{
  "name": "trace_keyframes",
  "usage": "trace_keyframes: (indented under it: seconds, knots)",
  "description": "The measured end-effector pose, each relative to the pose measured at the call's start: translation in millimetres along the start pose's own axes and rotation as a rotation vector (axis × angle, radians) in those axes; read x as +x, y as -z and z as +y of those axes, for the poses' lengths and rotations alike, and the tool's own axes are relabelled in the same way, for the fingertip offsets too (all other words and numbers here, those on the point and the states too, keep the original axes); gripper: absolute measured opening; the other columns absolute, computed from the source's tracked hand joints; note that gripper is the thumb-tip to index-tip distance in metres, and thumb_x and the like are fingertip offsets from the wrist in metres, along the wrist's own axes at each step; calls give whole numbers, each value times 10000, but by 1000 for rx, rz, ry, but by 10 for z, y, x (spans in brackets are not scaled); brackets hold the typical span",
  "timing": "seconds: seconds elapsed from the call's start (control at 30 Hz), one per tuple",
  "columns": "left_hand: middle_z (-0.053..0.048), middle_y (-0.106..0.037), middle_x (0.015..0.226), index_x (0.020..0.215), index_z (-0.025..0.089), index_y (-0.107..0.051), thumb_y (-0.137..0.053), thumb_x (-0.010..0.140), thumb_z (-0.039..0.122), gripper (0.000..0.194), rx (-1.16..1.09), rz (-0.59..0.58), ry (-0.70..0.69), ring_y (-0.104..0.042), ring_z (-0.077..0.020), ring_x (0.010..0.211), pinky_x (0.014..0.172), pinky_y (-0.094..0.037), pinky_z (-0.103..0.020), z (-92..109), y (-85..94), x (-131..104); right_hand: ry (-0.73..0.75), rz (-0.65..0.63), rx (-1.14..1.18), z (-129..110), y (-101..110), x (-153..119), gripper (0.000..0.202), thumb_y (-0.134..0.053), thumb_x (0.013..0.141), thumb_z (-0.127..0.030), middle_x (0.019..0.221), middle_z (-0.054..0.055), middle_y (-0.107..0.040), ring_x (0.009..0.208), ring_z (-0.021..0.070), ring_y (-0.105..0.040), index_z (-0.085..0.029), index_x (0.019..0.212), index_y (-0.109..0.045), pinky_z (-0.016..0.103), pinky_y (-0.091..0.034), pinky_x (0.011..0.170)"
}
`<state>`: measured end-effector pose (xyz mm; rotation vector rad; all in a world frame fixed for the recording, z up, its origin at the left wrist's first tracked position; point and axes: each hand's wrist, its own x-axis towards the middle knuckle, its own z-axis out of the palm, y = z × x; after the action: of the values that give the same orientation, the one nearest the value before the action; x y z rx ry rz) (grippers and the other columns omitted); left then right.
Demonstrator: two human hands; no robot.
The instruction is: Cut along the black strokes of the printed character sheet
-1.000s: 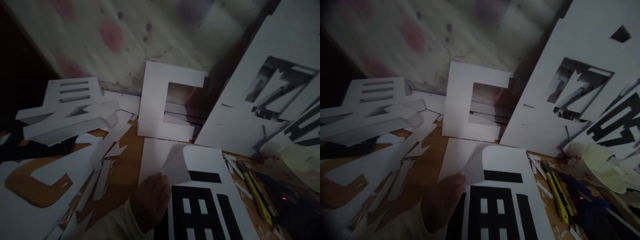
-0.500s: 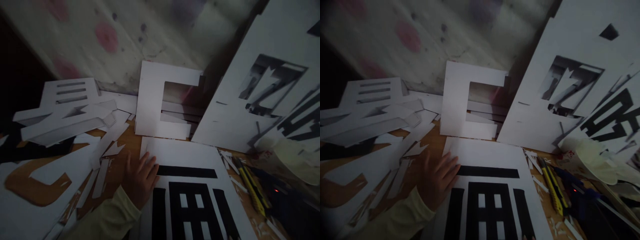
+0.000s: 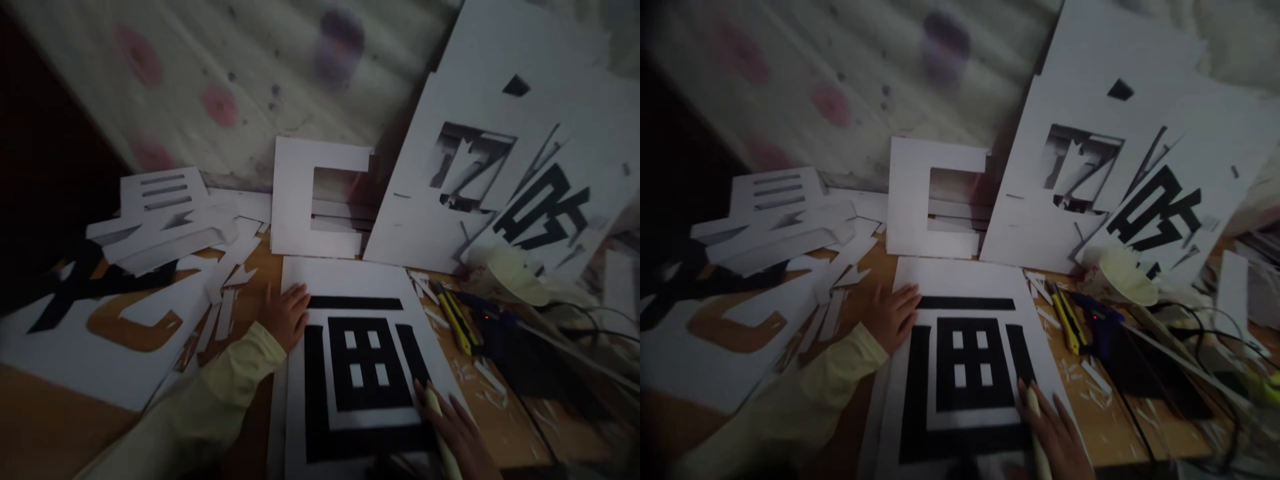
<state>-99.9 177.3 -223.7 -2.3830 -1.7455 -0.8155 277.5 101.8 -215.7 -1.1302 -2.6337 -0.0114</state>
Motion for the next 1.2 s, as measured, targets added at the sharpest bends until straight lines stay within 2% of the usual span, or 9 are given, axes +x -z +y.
trace_keyframes:
  seconds: [0.07,0.2,0.37,0.5,0.6,0.8,0.93,1.1,1.2]
  knots:
    - [-125,-515,1373,1241,186,-557,-477,889,291,376,-7,-90,-36,-485,-300,1252,1067,-122,-710,-33,73,-70,-82,-9,31,-142,65,79,596,-569,814,-379,1389,66,-512,1270,302,-482,-278,1374,-391,504,-409,1034]
    - [-148,-447,1425,1296,191,-508,-519,873,427,485,-28,-219,-154,-423,-328,1300,1054,-28,-733,-65,246,-254,-102,-8,76,-219,53,119,544,-603,803,-392,1367,96,-534,1289,299,-460,-242,1298,-436,528,-351,1075]
    - [-194,-351,1474,1407,191,-362,-524,638,817,1004,-105,-373,-308,-335,-382,1345,1047,4,-726,-73,411,-464,-101,-32,70,-167,11,75,561,-645,784,-411,1390,117,-507,1301,288,-447,-227,1270,-433,522,-326,1086]
    - [-219,-268,1504,1459,159,-243,-431,551,915,1197,-105,-442,-303,-244,-401,1382,1038,16,-728,-53,445,-524,-125,-41,89,-190,39,84,567,-650,776,-417,1389,120,-507,1303,287,-444,-227,1266,-438,524,-319,1090]
    - [-214,-288,1498,1444,158,-289,-418,608,891,1120,-96,-408,-288,-243,-397,1382,1046,-12,-719,-28,424,-535,-132,-38,89,-212,54,91,577,-652,772,-414,1392,123,-504,1304,286,-443,-232,1275,-436,519,-312,1096]
    - [-194,-414,1436,1385,156,-399,-429,737,786,904,-68,-261,-280,-374,-372,1324,1049,-137,-707,1,355,-538,-119,-19,57,-233,75,88,585,-638,791,-430,1392,137,-500,1306,281,-442,-220,1295,-429,509,-360,1077]
    - [-196,-460,1401,1404,129,-358,-477,751,741,903,-41,-264,-241,-425,-359,1292,1050,-137,-717,15,338,-531,-129,-17,70,-238,84,80,572,-623,797,-452,1398,134,-494,1299,289,-449,-225,1297,-465,522,-356,1082]
    - [-175,-493,1380,1348,177,-460,-563,747,658,777,17,-202,-241,-462,-354,1267,1061,-200,-680,-31,295,-616,-123,-36,72,-248,108,76,590,-587,810,-499,1405,150,-477,1310,308,-428,-205,1308,-471,547,-356,1080]
    - [-158,-497,1380,1341,201,-468,-549,773,624,713,34,-190,-227,-467,-361,1262,1032,-214,-710,-25,336,-727,-134,-58,74,-281,137,89,603,-560,823,-522,1416,163,-459,1322,310,-409,-184,1313,-466,553,-347,1086]
